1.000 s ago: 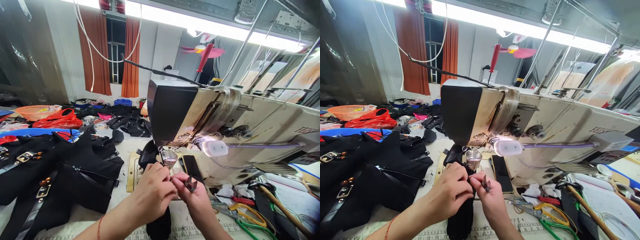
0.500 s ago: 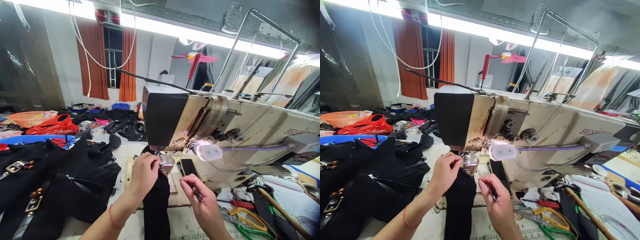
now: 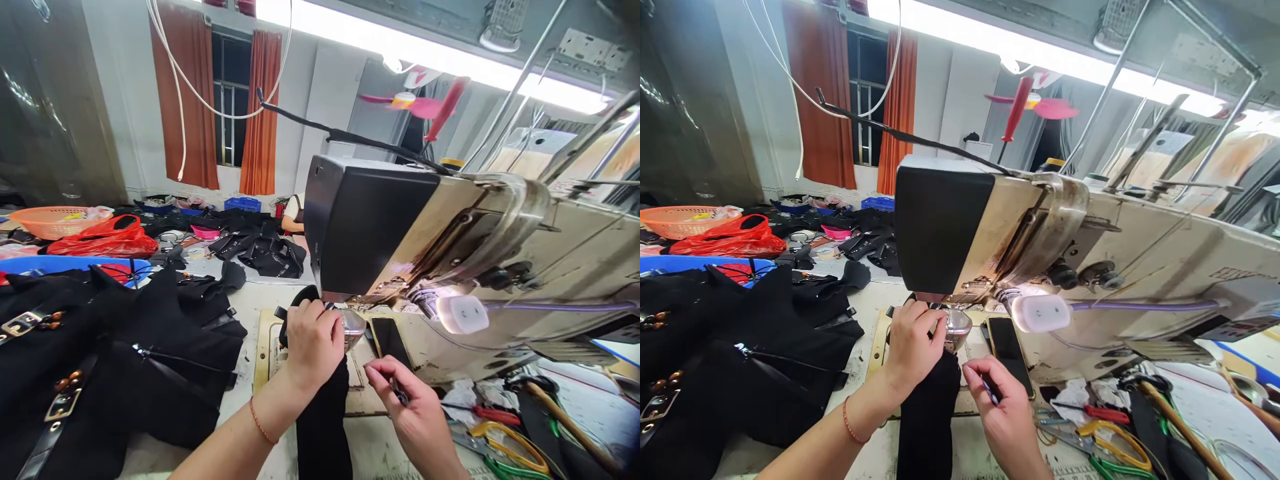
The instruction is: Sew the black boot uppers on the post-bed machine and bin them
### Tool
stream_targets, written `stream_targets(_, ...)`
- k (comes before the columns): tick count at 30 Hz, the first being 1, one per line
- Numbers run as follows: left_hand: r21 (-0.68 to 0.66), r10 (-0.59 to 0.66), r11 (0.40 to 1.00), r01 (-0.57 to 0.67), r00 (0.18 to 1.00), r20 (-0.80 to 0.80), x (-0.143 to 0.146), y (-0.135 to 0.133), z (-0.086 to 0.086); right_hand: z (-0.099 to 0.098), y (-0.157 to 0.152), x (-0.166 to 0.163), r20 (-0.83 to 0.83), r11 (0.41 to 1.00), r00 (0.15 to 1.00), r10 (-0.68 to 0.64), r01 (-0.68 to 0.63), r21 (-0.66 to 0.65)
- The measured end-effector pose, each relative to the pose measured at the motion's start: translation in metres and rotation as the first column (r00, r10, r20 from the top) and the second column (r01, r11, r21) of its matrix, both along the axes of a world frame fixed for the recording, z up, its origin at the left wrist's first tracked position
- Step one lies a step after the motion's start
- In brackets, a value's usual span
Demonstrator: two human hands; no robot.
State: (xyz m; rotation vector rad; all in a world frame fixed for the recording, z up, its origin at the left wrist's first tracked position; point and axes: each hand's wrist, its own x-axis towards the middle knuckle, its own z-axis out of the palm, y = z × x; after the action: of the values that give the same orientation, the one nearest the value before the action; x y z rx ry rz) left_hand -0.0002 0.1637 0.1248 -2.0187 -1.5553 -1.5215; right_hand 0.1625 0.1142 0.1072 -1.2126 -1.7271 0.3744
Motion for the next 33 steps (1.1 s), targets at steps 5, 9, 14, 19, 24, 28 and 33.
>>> stream_targets(5,0.053,0.005,0.999,-0.005,1.000,0.003,0.001,0.005,-0.004,0.002,0.000,-0.007,0.001,1.000,1.000,0.022,-0.022,0.003)
stream_targets(9,0.095,0.020,0.995,-0.021,1.000,0.011,0.002,0.008,-0.008,0.002,0.000,-0.012,0.004,0.999,0.999,0.037,-0.037,0.005)
stream_targets(14,0.119,0.044,0.992,-0.043,0.999,0.000,0.002,0.009,-0.009,0.004,-0.001,-0.016,0.005,0.999,0.999,0.031,-0.031,0.005)
stream_targets(19,0.113,0.049,0.992,-0.046,0.999,-0.015,0.002,0.009,-0.010,0.002,0.000,-0.016,0.011,1.000,1.000,0.027,-0.026,-0.014)
stream_targets(24,0.110,0.051,0.993,-0.049,0.999,-0.012,0.003,0.009,-0.010,0.003,-0.001,-0.017,0.016,0.999,0.999,0.032,-0.032,-0.003)
stream_targets(28,0.113,0.057,0.992,-0.055,0.998,-0.017,0.004,0.008,-0.008,0.005,-0.001,-0.017,0.014,0.999,0.999,0.037,-0.037,0.005)
stream_targets(33,0.116,0.062,0.991,-0.058,0.998,-0.028,0.002,0.007,-0.006,0.004,0.001,-0.017,0.017,0.999,0.999,0.032,-0.032,-0.005)
